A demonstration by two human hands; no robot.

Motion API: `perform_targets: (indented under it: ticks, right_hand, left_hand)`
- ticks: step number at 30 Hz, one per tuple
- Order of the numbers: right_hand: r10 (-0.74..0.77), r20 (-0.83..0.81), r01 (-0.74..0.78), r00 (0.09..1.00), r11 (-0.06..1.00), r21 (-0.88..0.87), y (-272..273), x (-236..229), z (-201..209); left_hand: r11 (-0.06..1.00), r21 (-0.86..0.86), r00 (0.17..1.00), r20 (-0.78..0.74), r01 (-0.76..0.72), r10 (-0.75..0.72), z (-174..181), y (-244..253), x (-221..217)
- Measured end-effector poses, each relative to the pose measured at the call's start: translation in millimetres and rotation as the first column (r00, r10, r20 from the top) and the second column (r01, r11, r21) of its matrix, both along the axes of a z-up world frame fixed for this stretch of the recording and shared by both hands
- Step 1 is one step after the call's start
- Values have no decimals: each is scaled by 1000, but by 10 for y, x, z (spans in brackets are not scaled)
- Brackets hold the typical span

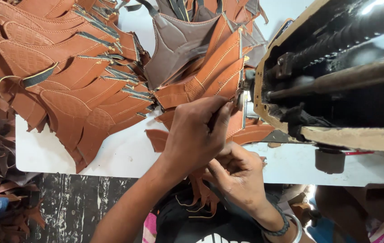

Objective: Stitching leather shoe upper components using an industrial sewing machine.

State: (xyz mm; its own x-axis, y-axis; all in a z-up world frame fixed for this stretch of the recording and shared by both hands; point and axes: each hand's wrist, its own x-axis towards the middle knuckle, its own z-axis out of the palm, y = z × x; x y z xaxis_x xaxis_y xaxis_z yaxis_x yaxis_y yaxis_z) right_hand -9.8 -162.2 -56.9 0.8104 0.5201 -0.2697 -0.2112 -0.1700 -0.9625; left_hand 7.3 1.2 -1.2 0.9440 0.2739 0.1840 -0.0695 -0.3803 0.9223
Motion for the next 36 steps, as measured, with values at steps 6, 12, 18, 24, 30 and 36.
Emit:
perform_targets:
  ticks: [6,12,18,24,30,36]
  right_hand:
    - [-74,-88,82,993,993,81,170,183,33]
    - [-104,-101,118,989,983,142,279,327,13]
    - [-100,-39,100,994,995,-4,-150,405,123]
    - [355,287,-75,890,735,-674,-830,417,-119]
    - [485,508,-43,712,752,-658,-981,218,-42]
    - [96,131,-71,987,981,-181,-1135,130,-17]
  left_hand:
    - [999,47,999,43,3,-5,-65,76,208]
    - [984,178,985,169,-4,-27,-147,185,354]
    - [923,363,976,213,-128,52,-1,61,140]
    - [944,256,977,-21,211,-212,82,-217,-279]
    - [874,275,913,-202,400,-354,-185,-229,-373]
    - [907,22,901,-121,421,-416,107,-288,-403]
